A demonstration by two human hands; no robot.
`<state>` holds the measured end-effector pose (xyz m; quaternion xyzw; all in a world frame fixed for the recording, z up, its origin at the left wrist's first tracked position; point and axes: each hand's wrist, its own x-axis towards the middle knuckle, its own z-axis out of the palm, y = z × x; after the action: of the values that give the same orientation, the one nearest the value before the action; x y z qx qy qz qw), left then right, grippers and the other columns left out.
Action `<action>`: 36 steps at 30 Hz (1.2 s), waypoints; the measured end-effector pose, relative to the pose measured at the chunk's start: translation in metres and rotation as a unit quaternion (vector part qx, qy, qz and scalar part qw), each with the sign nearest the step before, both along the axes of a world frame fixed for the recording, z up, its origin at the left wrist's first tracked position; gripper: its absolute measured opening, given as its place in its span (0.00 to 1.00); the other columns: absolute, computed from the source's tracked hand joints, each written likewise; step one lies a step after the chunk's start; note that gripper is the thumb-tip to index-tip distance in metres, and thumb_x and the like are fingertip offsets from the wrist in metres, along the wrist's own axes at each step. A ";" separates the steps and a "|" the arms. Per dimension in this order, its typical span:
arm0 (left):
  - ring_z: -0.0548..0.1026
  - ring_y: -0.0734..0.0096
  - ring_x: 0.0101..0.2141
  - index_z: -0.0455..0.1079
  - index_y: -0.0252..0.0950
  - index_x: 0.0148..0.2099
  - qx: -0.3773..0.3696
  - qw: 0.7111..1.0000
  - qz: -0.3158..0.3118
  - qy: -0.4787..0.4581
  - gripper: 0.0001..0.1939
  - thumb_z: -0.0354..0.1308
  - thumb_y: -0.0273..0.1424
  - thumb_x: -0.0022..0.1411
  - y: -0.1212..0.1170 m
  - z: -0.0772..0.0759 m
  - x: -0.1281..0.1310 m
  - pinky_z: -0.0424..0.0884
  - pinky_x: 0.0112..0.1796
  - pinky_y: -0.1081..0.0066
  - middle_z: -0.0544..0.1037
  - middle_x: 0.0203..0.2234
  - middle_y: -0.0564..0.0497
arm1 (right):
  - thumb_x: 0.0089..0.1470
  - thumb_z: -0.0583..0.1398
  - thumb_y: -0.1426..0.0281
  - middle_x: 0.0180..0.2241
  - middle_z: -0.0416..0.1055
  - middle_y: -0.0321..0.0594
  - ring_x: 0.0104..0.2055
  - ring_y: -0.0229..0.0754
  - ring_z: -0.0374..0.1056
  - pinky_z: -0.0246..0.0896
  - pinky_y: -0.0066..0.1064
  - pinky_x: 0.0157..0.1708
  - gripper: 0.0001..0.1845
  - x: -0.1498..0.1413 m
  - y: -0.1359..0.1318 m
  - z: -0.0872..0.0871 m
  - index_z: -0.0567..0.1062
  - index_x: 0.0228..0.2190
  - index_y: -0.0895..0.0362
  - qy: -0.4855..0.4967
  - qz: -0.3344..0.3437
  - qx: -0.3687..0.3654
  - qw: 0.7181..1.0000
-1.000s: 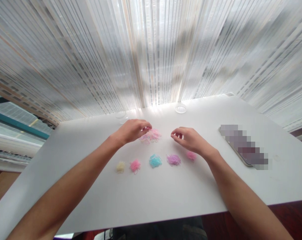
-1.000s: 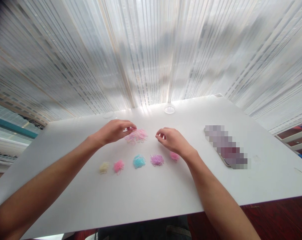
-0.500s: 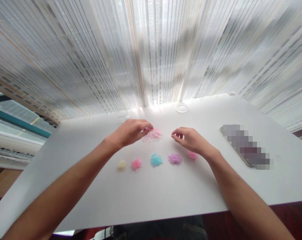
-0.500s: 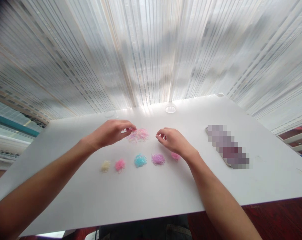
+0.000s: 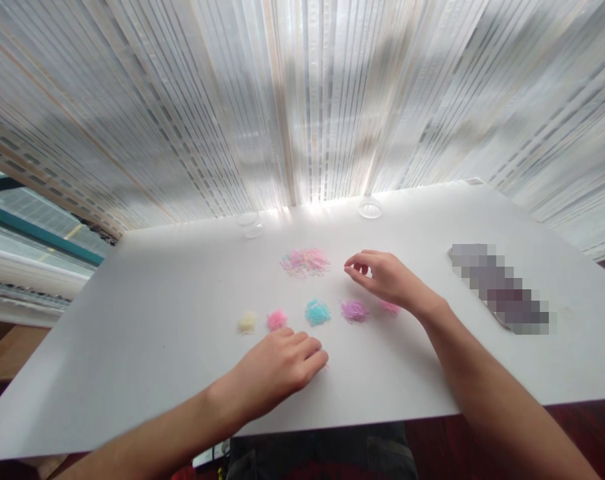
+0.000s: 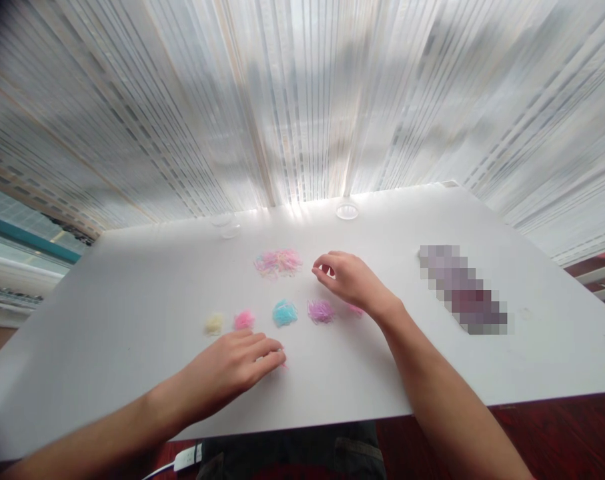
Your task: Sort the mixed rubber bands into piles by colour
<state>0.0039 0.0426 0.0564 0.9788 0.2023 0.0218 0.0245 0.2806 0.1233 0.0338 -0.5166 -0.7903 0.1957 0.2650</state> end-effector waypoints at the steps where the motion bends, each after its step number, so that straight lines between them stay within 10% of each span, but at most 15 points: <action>1: 0.77 0.64 0.32 0.71 0.35 0.45 0.008 1.000 -0.008 0.009 0.09 0.53 0.18 0.71 -0.003 -0.005 0.001 0.70 0.32 0.67 0.81 0.36 0.48 | 0.65 0.60 0.69 0.33 0.77 0.40 0.34 0.43 0.73 0.66 0.34 0.37 0.08 -0.003 -0.002 0.000 0.80 0.37 0.56 0.002 0.008 0.003 1.000; 18: 0.76 0.63 0.33 0.71 0.38 0.47 0.004 0.999 0.010 -0.051 0.07 0.52 0.30 0.77 -0.013 0.005 -0.003 0.66 0.31 0.64 0.81 0.39 0.50 | 0.62 0.65 0.74 0.34 0.77 0.42 0.40 0.47 0.71 0.65 0.37 0.40 0.02 -0.038 -0.019 -0.009 0.80 0.37 0.55 -0.049 0.145 0.031 0.988; 28: 0.82 0.68 0.38 0.76 0.39 0.48 -0.020 0.971 0.114 -0.209 0.06 0.58 0.31 0.73 0.034 0.024 -0.021 0.74 0.37 0.70 0.84 0.40 0.51 | 0.61 0.65 0.75 0.34 0.77 0.42 0.39 0.46 0.70 0.64 0.38 0.42 0.03 -0.042 -0.019 -0.005 0.80 0.36 0.56 -0.066 0.156 0.020 0.985; 36: 0.80 0.71 0.33 0.78 0.37 0.42 -0.065 0.933 0.195 -0.297 0.07 0.59 0.29 0.71 0.054 0.009 -0.023 0.72 0.29 0.74 0.85 0.35 0.51 | 0.61 0.63 0.78 0.32 0.77 0.41 0.37 0.45 0.70 0.64 0.38 0.43 0.08 -0.044 -0.019 -0.006 0.80 0.33 0.55 -0.076 0.159 0.015 0.984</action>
<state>-0.0187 0.0965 0.0654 0.8654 0.3735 0.3024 0.1421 0.2364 0.1043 0.0280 -0.3934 -0.8832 0.1839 0.1773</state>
